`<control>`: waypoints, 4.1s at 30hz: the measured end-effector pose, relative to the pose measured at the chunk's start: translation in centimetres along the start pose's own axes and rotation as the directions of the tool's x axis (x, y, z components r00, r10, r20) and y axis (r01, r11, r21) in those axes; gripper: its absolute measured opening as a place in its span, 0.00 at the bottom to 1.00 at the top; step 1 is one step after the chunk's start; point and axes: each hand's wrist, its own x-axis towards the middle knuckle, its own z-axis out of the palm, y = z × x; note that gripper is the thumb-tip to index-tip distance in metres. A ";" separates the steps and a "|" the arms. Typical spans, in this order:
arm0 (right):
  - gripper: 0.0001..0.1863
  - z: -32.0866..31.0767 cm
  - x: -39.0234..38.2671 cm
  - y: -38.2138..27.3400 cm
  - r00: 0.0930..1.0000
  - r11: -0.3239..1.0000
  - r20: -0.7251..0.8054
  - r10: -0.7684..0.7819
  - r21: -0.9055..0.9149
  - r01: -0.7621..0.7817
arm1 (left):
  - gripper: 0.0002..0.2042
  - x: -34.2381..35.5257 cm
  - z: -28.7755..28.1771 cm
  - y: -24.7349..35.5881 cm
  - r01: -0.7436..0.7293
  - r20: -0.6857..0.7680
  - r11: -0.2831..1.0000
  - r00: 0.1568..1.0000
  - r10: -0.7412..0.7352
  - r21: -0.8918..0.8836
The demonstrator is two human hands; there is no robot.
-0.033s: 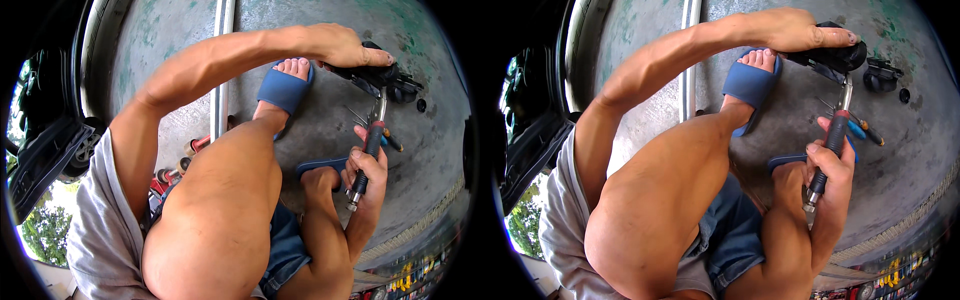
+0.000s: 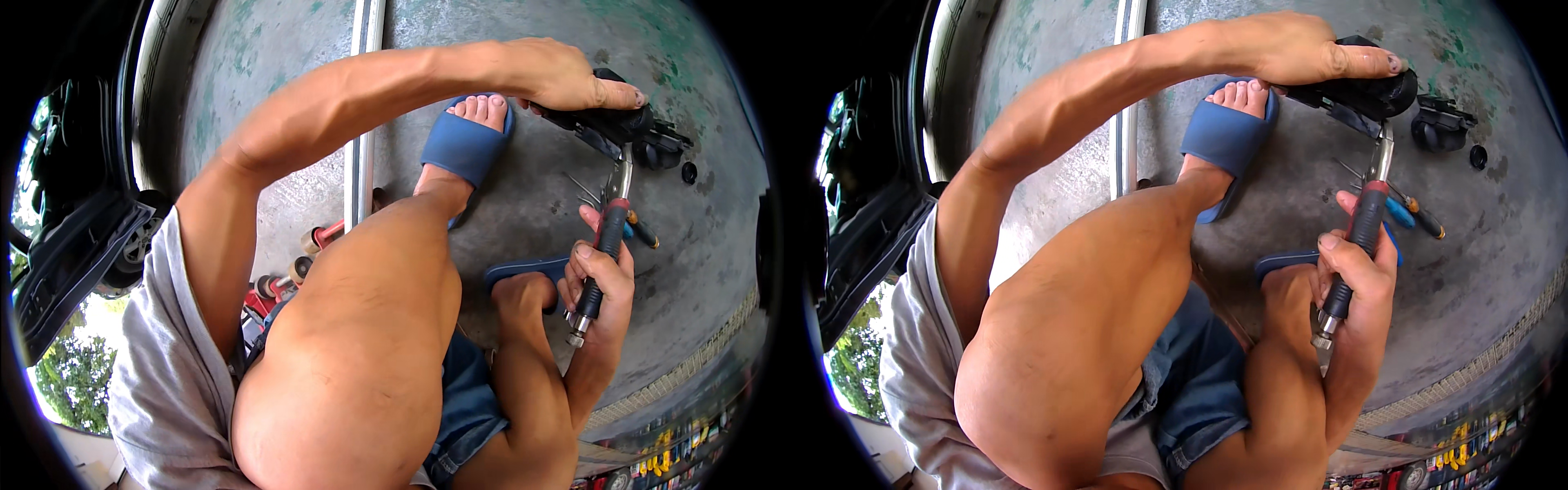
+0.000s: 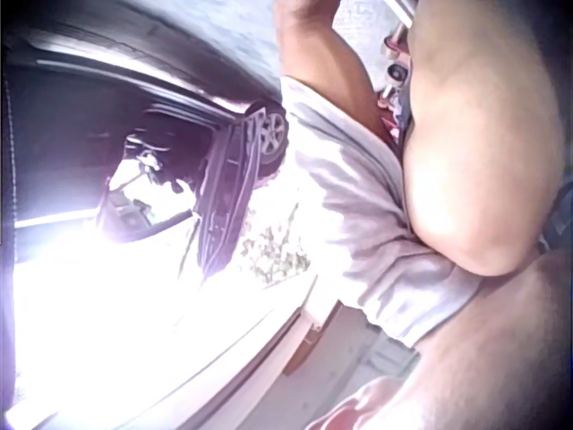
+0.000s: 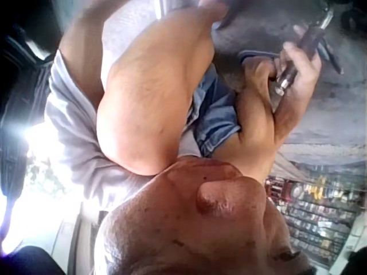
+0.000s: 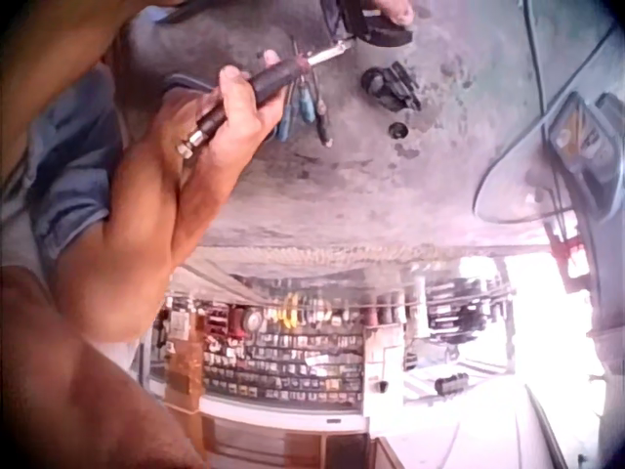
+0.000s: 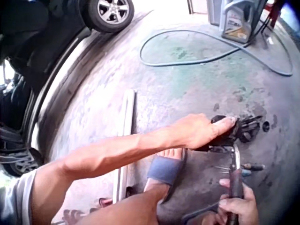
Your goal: The person uses pliers to pull out a small component from a black plastic car part while sitting on the floor.
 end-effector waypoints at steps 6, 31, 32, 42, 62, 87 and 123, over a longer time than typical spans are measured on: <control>0.34 1.0 -0.8 -0.6 0.999 0.999 -0.018 -0.038 -0.034 0.037 | 0.51 0.1 -0.2 0.2 -0.090 -0.084 0.994 0.992 0.094 0.055; 0.30 -1.1 0.1 0.7 0.931 0.696 0.028 -0.363 -0.657 0.290 | 0.39 -2.2 2.4 -2.2 -0.229 -0.425 0.964 0.892 0.153 -0.134; 0.30 -0.9 0.2 0.8 0.932 0.695 0.031 -0.360 -0.657 0.291 | 0.40 -2.3 2.4 -2.2 -0.204 -0.433 0.973 0.891 0.140 -0.104; 0.21 -1.5 2.0 1.1 0.852 0.025 0.030 -0.523 -0.998 0.051 | 0.38 -2.1 4.8 -3.4 -0.194 -0.501 0.964 0.862 0.078 -0.184; 0.29 -3.8 -1.0 0.1 0.795 0.604 0.234 -0.560 -0.541 0.585 | 0.44 -2.7 5.7 -5.4 -0.591 -0.711 0.612 0.700 0.066 -0.526; 0.27 -6.4 -1.7 4.6 0.865 0.677 0.358 -0.352 -0.540 0.500 | 0.47 -3.4 5.2 -7.2 -0.597 -0.661 0.738 0.696 0.280 -0.316; 0.22 -3.4 -0.5 4.0 0.723 0.457 0.389 -0.571 -0.580 0.674 | 0.41 -3.6 7.0 -5.2 -0.465 -0.515 0.553 0.854 0.073 -0.691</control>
